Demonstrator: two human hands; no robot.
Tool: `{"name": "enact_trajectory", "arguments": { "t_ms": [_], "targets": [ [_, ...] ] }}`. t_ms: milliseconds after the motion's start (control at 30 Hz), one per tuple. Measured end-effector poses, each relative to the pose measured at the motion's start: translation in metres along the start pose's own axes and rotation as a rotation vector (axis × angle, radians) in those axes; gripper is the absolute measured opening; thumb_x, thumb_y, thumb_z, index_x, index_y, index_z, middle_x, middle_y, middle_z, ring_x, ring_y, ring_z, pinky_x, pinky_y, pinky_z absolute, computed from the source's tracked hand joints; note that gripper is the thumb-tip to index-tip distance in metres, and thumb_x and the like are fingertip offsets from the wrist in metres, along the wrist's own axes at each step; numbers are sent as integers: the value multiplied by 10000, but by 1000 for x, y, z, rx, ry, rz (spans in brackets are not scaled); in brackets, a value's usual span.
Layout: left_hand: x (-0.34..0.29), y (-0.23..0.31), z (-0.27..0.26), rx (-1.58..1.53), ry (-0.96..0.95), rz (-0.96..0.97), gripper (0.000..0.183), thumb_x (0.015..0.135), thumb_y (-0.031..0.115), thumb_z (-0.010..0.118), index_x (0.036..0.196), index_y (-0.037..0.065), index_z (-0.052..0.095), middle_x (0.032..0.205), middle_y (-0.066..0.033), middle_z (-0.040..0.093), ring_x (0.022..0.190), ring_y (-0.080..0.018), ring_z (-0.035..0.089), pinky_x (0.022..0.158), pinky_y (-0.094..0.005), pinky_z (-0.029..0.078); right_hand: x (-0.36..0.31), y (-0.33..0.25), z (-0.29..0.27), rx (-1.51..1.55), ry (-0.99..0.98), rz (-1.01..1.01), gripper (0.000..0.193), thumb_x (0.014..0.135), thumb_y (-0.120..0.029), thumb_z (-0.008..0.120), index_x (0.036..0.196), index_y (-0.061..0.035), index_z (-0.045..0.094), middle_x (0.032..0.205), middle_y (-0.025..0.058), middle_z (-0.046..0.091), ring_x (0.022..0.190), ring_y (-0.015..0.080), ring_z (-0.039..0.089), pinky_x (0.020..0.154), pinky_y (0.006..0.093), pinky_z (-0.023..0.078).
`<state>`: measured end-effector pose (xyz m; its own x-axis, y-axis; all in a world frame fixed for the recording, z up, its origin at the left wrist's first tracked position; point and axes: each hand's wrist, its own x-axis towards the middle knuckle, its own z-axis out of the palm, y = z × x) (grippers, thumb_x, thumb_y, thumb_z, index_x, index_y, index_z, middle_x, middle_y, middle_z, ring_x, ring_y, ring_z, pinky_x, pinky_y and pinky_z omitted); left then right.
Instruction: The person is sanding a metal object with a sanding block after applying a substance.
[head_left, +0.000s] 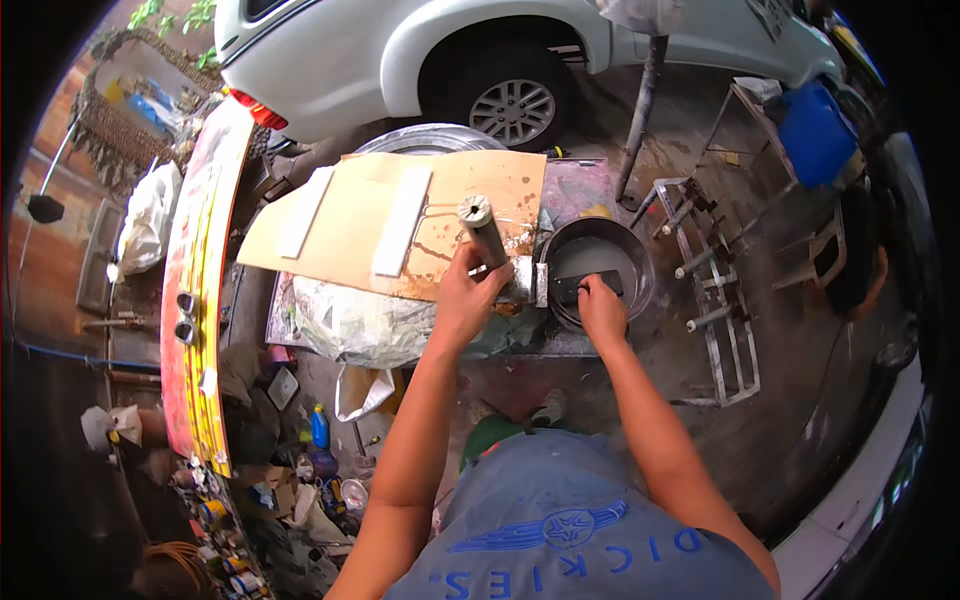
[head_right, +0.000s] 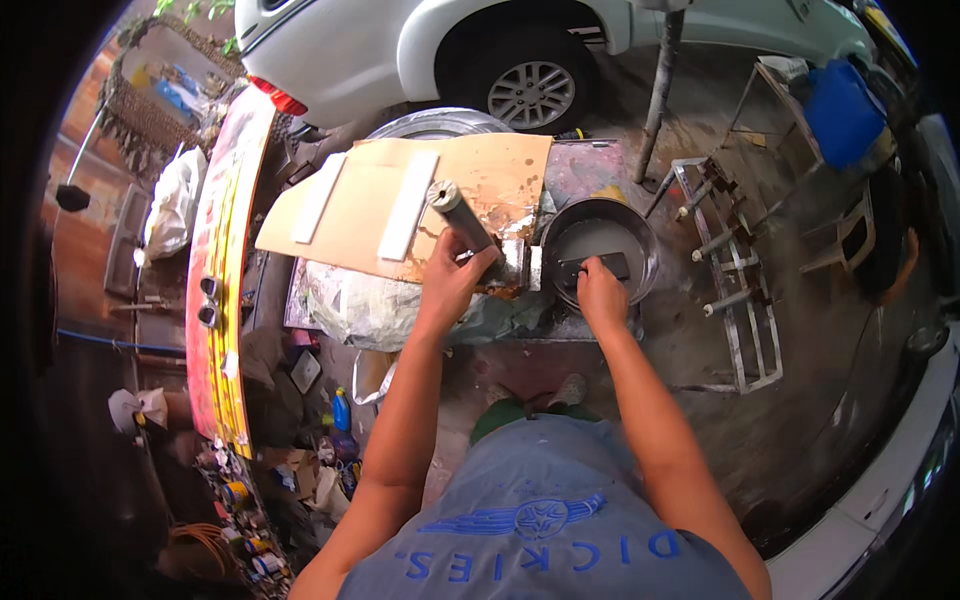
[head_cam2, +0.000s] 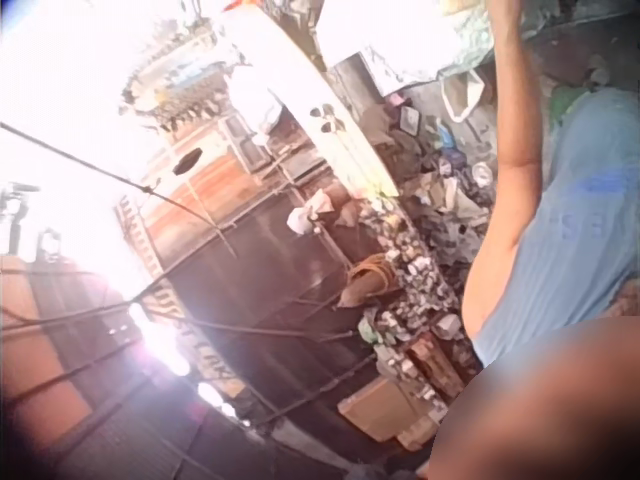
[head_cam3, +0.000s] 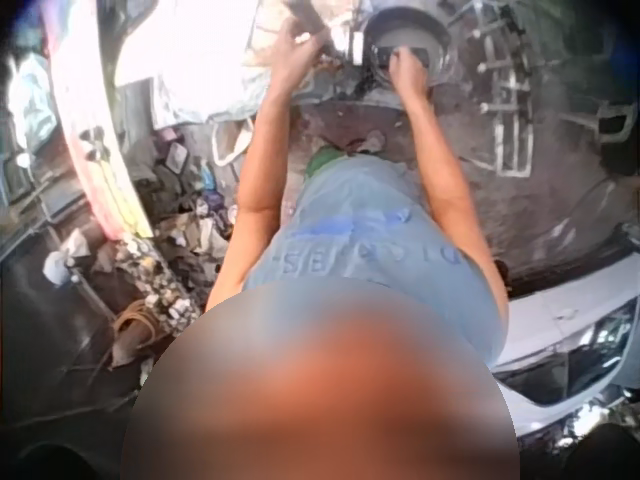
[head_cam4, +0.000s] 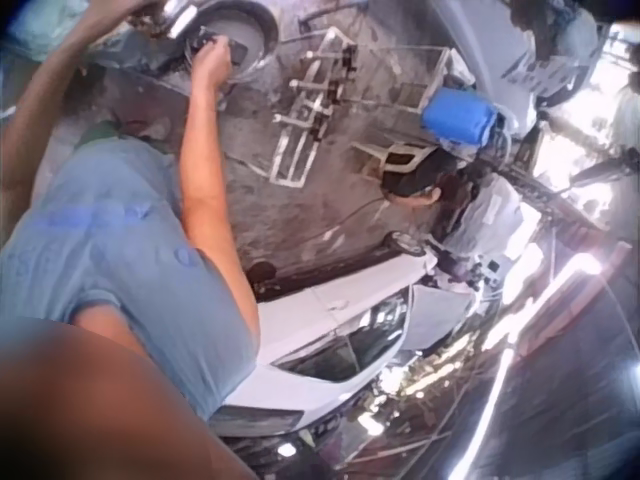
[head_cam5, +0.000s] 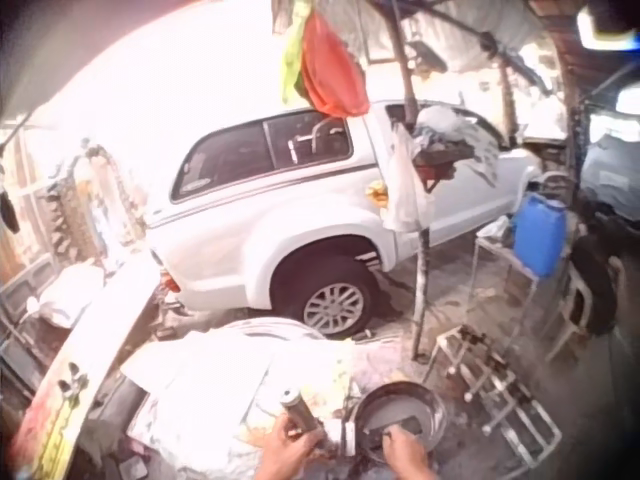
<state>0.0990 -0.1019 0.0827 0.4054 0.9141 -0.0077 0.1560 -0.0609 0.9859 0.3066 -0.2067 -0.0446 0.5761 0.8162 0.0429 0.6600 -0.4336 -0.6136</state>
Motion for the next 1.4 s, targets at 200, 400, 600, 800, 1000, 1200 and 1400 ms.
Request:
{"name": "enact_trajectory", "arguments": {
  "t_ms": [200,400,600,800,1000,1200,1400],
  "targets": [
    [-9,-5,-2,205,176,183,290,799,168,800,991,16,644,951,-66,506,825,-186,541,741,-310,477,-4,-2,3,50,-35,-23,177,931,-182,588,1074,-81,612,1018,167,709,922,403,676,790,513,522],
    [-22,3,5,113,142,116,280,896,149,750,1090,18,596,1009,-51,556,926,-148,578,749,-295,517,-8,0,4,114,10,-30,172,894,-160,573,1029,-58,601,969,167,704,894,404,677,778,523,527],
    [-17,17,3,-48,151,138,318,965,185,697,1182,-2,560,1078,-67,617,993,-147,575,895,-305,471,-6,0,2,131,80,-86,168,863,-139,563,988,-27,555,744,233,679,722,434,683,656,554,540],
    [0,9,-1,-82,19,150,280,988,186,659,1185,11,567,1132,-99,642,1071,-167,580,989,-314,435,-3,6,5,112,-44,-42,188,890,-139,582,1060,-65,554,813,197,697,771,427,679,697,556,530],
    [7,-15,6,10,30,128,235,982,218,674,1076,7,632,1045,-84,673,962,-150,598,900,-307,462,-6,1,2,103,-45,-48,182,902,-146,576,1071,-80,578,840,190,702,795,427,678,706,554,529],
    [12,-23,15,-136,224,216,209,1030,251,585,1081,50,563,959,-86,669,949,-170,589,900,-328,444,-5,2,2,85,-11,-90,111,923,-125,515,968,-51,584,823,219,696,787,429,687,695,570,528],
    [29,-6,-23,-687,254,141,371,1047,438,510,1091,70,503,888,-46,531,843,-173,561,1027,-536,469,-3,13,11,100,12,-73,93,928,-125,540,972,-79,608,882,214,697,803,435,671,715,556,523]
  ]
}}
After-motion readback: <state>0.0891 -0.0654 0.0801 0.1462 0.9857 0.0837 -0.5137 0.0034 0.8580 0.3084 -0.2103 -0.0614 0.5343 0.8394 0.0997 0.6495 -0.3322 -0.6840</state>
